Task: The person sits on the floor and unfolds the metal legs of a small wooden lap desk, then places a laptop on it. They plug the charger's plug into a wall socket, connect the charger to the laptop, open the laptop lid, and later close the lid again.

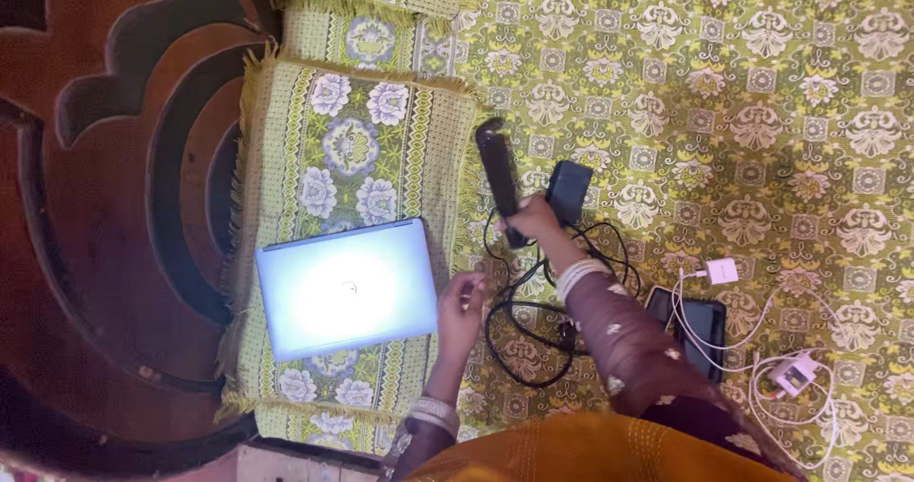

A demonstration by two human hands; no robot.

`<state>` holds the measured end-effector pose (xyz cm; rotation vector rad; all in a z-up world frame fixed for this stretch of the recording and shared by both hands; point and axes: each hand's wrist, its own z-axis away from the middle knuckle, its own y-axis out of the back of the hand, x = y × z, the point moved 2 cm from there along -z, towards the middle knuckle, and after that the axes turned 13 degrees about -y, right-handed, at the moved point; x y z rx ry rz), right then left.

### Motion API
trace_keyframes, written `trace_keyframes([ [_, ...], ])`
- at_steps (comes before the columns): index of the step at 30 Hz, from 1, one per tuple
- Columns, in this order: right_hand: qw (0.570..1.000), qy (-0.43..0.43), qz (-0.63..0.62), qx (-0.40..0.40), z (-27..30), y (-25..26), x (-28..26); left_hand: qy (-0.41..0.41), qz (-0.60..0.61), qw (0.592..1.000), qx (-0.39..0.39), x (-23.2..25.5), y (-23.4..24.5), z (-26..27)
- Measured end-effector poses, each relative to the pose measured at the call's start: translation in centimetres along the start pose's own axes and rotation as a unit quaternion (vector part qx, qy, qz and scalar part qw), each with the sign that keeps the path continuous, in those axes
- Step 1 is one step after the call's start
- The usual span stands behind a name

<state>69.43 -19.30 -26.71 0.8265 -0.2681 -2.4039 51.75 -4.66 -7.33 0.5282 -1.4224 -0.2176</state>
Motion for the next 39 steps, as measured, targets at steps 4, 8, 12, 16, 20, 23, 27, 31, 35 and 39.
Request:
trace_keyframes([
  [4, 0.994, 0.083, -0.017, 0.068, 2.7, 4.4, -2.0, 0.02, 0.026, 0.999, 0.021, -1.8, 2.6, 3.8],
  [8, 0.929, 0.192, 0.079, 0.305, 9.2, 7.7, -4.1, 0.036, 0.04, 0.997, 0.051, -4.0, 5.0, 8.3],
  [12, 0.865, 0.312, 0.007, 0.392, 15.6, 7.9, -4.5, 0.052, 0.075, 0.993, 0.077, -5.5, 6.3, 12.3],
  [16, 0.885, 0.306, -0.151, 0.317, 22.1, 2.7, -0.4, 0.046, 0.117, 0.988, 0.09, -5.6, 6.6, 14.9],
  [20, 0.955, 0.171, -0.208, 0.124, 29.3, -4.4, 7.5, 0.073, 0.12, 0.989, 0.035, -5.2, 5.3, 16.4],
  [23, 0.966, 0.065, -0.252, 0.007, 34.9, -9.5, 13.7, 0.069, 0.159, 0.985, 0.025, -5.0, 3.9, 18.5],
  [27, 0.978, 0.139, -0.156, 0.03, 39.8, -14.3, 20.5, 0.087, 0.108, 0.988, 0.068, -6.2, 3.0, 23.6],
  [31, 0.984, 0.123, -0.129, 0.025, 41.8, -17.3, 24.0, 0.093, 0.128, 0.987, 0.033, -8.2, 5.4, 29.3],
  [35, 0.969, 0.169, -0.18, 0.023, 43.5, -21.2, 23.7, 0.026, 0.098, 0.995, 0.019, -10.4, 10.5, 33.0],
  [39, 0.984, 0.15, -0.098, 0.024, 46.3, -25.4, 23.4, -0.029, 0.083, 0.995, 0.053, -14.6, 17.4, 36.7],
])
